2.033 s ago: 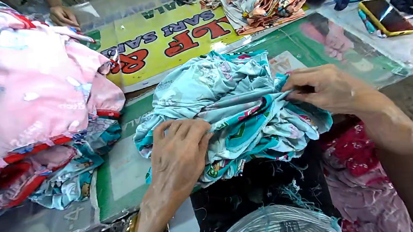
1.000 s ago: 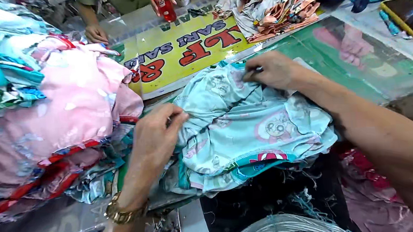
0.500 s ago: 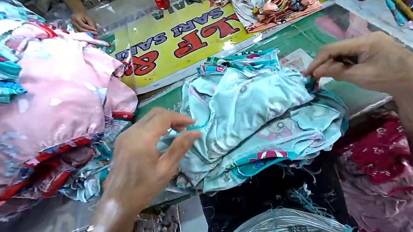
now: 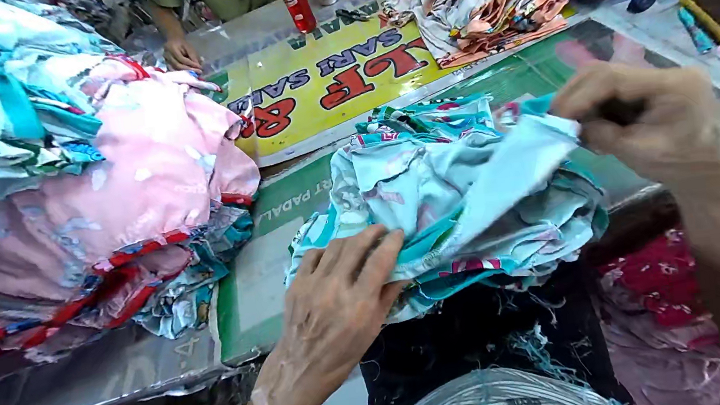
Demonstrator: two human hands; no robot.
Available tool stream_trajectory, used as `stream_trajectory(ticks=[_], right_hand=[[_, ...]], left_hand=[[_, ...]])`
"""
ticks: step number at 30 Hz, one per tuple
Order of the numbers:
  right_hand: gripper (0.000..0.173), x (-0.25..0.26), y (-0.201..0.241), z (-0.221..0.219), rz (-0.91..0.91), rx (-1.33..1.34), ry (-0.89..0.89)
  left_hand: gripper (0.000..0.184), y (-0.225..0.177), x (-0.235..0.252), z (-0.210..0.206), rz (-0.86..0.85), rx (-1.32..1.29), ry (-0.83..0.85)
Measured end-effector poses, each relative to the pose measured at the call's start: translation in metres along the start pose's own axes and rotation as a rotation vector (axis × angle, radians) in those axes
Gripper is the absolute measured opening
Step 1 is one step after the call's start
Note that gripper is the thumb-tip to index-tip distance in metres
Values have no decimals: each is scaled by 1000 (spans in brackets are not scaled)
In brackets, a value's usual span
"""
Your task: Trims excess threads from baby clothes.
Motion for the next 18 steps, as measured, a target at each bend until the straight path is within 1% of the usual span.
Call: stream_trajectory(ticks=[1,2,3,4,5,7,9,10,11,13,14,15,16,18], right_hand=[[9,-19,6,5,-2,43,69],[10,-37,8,5,-39,85,154],[12,-52,7,4,-101,119,237],[13,-62,5,6,-172,119,275],[12,-67,4,11,-227,91,251],[12,-62,7,26,-286,27,108],[15,-45,13,28,-293,0,-7],[14,-33,19,22,-291,-5,-13],[14,-21,23,14,-280,-8,6],[12,-2,29,-2,-276,-16,70],[12,5,28,-6,-257,-27,94],[14,11,26,-7,-228,-40,95],[16,15,26,-5,-203,-44,60],[16,23,30,11,-169,-36,-108]], left_hand=[[50,7,-2,5,53,-89,14],[54,16,-2,11,107,-185,21],[52,26,0,18,152,-242,25],[47,34,6,25,179,-261,18],[41,41,16,29,197,-247,14],[35,49,44,28,220,-185,39],[35,56,67,6,231,-160,133],[41,60,80,-9,234,-165,191],[42,65,91,-24,214,-174,235],[21,68,102,-43,137,-182,263],[17,67,107,-40,105,-168,251],[17,62,112,-29,85,-163,222],[20,55,117,-14,91,-164,195],[23,36,128,20,135,-199,106]])
Point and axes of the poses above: each hand's wrist, its own x-axis towards the middle knuckle, its own z-axis out of the back of the hand, y = z × x, the point moved 7 cm from there along x, towards the middle knuckle, and after that the axes turned 7 degrees about z, right-handed, at the moved point
